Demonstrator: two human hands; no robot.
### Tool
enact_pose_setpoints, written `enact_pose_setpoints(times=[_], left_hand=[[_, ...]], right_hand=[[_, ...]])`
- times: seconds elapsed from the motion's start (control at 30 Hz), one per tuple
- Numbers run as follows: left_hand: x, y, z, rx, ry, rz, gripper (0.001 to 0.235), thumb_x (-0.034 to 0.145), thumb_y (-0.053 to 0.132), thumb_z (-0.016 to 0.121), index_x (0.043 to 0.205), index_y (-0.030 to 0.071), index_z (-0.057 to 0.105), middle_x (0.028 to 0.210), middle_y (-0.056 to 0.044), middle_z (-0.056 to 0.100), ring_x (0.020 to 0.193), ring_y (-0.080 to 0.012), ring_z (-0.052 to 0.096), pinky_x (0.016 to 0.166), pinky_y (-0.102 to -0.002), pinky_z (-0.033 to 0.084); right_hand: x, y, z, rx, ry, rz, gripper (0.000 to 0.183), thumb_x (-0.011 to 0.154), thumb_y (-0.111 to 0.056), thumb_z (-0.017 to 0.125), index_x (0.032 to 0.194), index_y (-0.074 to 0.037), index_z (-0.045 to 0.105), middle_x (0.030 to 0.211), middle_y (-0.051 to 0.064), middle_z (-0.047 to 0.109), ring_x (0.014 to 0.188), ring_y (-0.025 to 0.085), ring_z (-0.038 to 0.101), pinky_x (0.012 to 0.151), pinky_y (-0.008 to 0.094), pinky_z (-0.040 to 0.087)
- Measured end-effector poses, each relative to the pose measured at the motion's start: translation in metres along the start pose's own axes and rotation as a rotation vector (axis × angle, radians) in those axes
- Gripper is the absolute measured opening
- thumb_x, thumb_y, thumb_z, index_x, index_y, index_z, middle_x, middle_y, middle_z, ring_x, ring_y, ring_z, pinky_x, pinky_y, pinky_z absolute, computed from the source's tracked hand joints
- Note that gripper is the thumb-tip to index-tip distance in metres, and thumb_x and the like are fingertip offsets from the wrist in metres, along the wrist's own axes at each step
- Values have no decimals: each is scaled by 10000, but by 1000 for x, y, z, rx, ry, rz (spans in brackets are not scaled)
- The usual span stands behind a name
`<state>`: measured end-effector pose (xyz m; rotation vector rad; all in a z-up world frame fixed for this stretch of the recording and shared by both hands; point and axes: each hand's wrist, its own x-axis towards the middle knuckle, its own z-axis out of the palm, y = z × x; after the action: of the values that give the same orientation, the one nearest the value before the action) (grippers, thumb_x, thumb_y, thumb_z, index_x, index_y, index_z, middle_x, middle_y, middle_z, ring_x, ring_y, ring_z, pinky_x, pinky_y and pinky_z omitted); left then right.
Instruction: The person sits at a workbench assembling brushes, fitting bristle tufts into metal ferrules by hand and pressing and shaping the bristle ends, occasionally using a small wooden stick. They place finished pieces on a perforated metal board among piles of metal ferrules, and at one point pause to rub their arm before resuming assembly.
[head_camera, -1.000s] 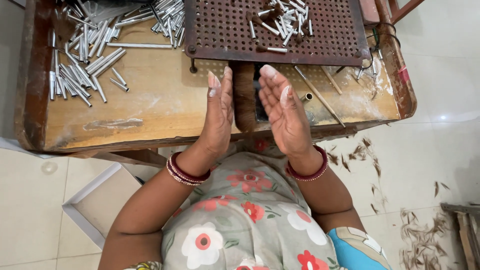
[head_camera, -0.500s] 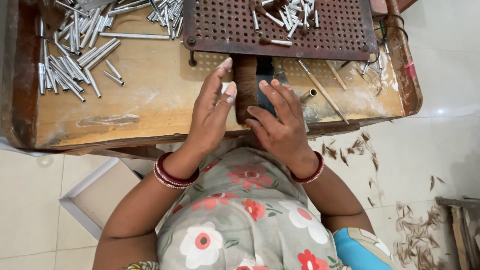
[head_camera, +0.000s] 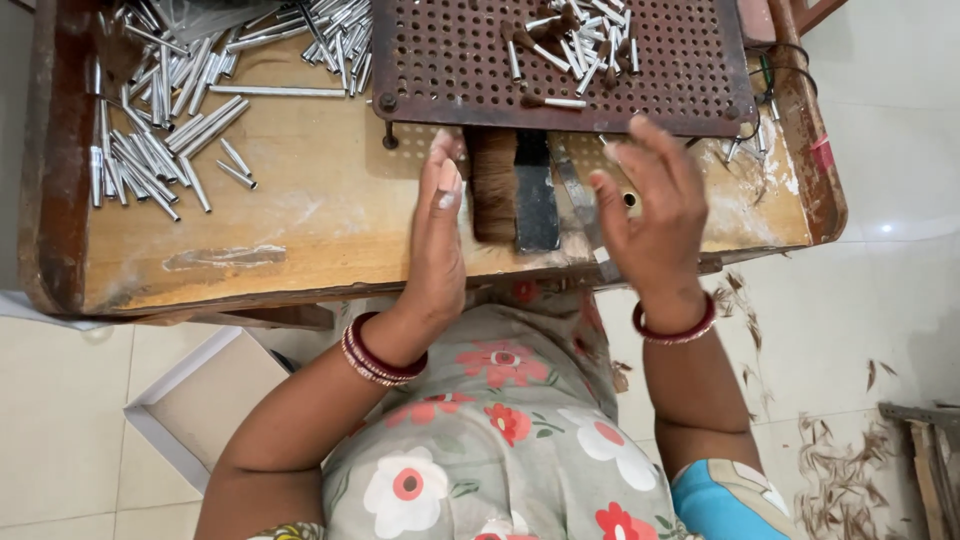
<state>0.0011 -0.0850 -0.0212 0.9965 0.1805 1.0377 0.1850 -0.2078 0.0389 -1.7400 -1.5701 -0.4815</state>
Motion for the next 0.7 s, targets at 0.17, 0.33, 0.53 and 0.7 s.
enact_pose_setpoints(times=[0.17, 0.33, 0.53, 0.7], left_hand=[[-3, 48, -13, 792, 46, 255, 314, 1100, 128, 674, 1403, 78, 610, 1380, -117, 545, 1281, -182, 544, 1125, -329, 441], [46, 97, -18, 1714, -92, 599, 571, 775, 90, 795, 1317, 8, 637, 1403, -267, 527, 1186, -405, 585, 966, -473, 474], [49, 90, -39, 1911, -157, 588, 396, 881, -12, 683, 1277, -32, 687, 1304, -229, 681, 985, -315, 740, 785, -367, 600], [32, 86, -36, 1868, -153, 633, 348, 917, -15, 653, 1263, -26, 689, 1297, -224, 689, 1045, -300, 751, 815, -344, 609]], right_hand=[[37, 37, -21, -326, -75, -103, 294, 858, -69, 816, 1123, -6, 706, 1187, 188, 691, 1069, 376, 669, 933, 434, 530], [38, 44, -18, -379, -125, -182, 218, 848, -10, 789, 1049, -53, 715, 1073, 103, 714, 981, 311, 678, 867, 411, 543], [32, 30, -30, -358, -119, -209, 217, 822, -22, 791, 1024, -71, 728, 1054, 70, 728, 939, 276, 690, 827, 389, 550], [20, 33, -34, -348, -125, -164, 229, 829, -27, 803, 1044, -69, 736, 1107, 64, 739, 977, 260, 709, 847, 373, 559]])
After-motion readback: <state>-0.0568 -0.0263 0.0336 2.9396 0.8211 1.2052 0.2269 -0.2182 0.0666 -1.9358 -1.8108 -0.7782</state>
